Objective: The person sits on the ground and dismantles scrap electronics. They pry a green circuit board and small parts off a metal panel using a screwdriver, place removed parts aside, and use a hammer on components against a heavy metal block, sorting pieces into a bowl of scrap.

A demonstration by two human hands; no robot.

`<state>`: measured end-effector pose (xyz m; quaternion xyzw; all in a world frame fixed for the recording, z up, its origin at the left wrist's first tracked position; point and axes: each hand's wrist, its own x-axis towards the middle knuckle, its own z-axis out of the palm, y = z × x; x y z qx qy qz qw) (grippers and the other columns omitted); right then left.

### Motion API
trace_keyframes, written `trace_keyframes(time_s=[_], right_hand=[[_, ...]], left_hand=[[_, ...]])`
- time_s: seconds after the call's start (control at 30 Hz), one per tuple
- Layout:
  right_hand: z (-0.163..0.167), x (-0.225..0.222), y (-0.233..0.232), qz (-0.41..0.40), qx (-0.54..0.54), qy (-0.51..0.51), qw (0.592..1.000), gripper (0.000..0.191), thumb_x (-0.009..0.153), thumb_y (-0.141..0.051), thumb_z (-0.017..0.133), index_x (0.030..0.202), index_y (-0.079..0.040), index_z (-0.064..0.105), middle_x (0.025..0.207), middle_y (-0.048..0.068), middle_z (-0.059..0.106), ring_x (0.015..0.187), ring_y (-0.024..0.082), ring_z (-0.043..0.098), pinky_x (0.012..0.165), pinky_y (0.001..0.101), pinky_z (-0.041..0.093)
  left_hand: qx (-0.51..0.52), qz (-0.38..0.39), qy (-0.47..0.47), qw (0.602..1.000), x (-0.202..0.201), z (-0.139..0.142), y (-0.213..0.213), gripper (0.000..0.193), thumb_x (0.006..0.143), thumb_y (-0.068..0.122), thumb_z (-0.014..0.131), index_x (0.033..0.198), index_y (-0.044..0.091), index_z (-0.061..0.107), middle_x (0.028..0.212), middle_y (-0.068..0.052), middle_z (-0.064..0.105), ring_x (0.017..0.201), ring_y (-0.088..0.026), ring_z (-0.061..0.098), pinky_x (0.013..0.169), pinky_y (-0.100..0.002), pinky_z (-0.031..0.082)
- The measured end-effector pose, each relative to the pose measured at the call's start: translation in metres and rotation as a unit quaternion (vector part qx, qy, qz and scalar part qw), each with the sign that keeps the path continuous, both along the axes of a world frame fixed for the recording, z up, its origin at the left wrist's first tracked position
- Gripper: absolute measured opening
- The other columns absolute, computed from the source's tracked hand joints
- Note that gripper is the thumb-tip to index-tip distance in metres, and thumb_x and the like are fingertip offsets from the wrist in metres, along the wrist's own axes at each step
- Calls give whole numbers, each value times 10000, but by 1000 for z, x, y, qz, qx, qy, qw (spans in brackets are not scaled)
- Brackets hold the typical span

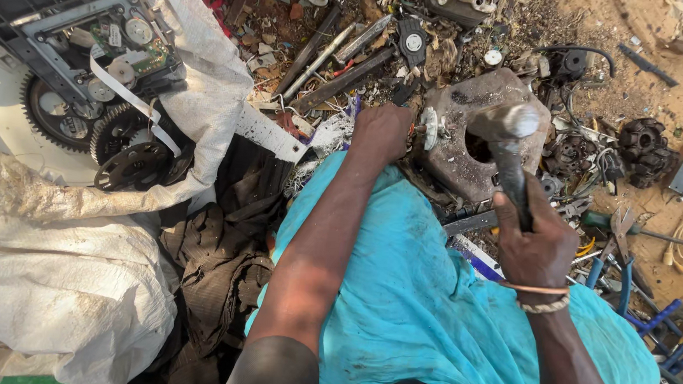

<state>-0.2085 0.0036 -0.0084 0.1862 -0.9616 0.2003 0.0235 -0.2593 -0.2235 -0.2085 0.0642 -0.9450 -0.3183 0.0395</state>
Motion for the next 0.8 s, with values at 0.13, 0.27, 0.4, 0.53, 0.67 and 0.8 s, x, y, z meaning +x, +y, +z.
trace_keyframes(time_s=[0.13, 0.27, 0.4, 0.53, 0.67, 0.8], right_hand=[[10, 16, 14, 30, -104, 122, 987, 414, 1151, -242, 706, 1465, -7, 571, 1050, 154, 738, 854, 217, 720, 775, 330, 562], [-24, 5, -2, 41, -76, 104, 991, 385, 1111, -238, 703, 1416, -25, 601, 974, 151, 722, 791, 231, 697, 726, 348, 543], [-11, -13, -11, 23, 78, -58, 995, 431, 994, -222, 770, 1379, -47, 686, 794, 193, 710, 658, 256, 655, 584, 387, 506], [25, 7, 4, 2, -40, 20, 999, 437, 1072, -173, 755, 1459, -40, 602, 952, 144, 746, 733, 164, 683, 653, 329, 533], [1, 13, 7, 32, -145, 145, 978, 442, 1162, -134, 701, 1534, -20, 492, 1038, 161, 747, 871, 170, 719, 769, 316, 570], [-21, -9, -5, 31, 47, -12, 998, 472, 1023, -202, 755, 1440, -30, 615, 861, 204, 710, 700, 247, 661, 639, 403, 530]], left_hand=[[10, -20, -24, 999, -3, -4, 3, 152, 705, -6, 672, 835, 57, 720, 844, -199, 734, 849, -384, 729, 769, -492, 572], [1, -30, -46, 998, -3, 0, 2, 136, 724, 5, 670, 830, 70, 725, 847, -210, 730, 848, -390, 729, 755, -491, 574], [6, -29, -46, 998, -1, 7, 0, 165, 688, 4, 673, 822, 84, 726, 827, -202, 730, 815, -396, 726, 709, -506, 568], [-18, -8, 26, 999, 1, 1, 3, 92, 761, 26, 674, 818, 80, 721, 828, -192, 735, 814, -389, 732, 717, -505, 573], [-24, -21, -4, 999, -2, -4, 4, 89, 758, 33, 671, 817, 81, 716, 825, -195, 733, 818, -391, 732, 735, -505, 574], [-22, -31, -34, 999, -4, 8, 0, 99, 768, 28, 667, 827, 89, 719, 843, -195, 735, 839, -391, 732, 733, -509, 575]])
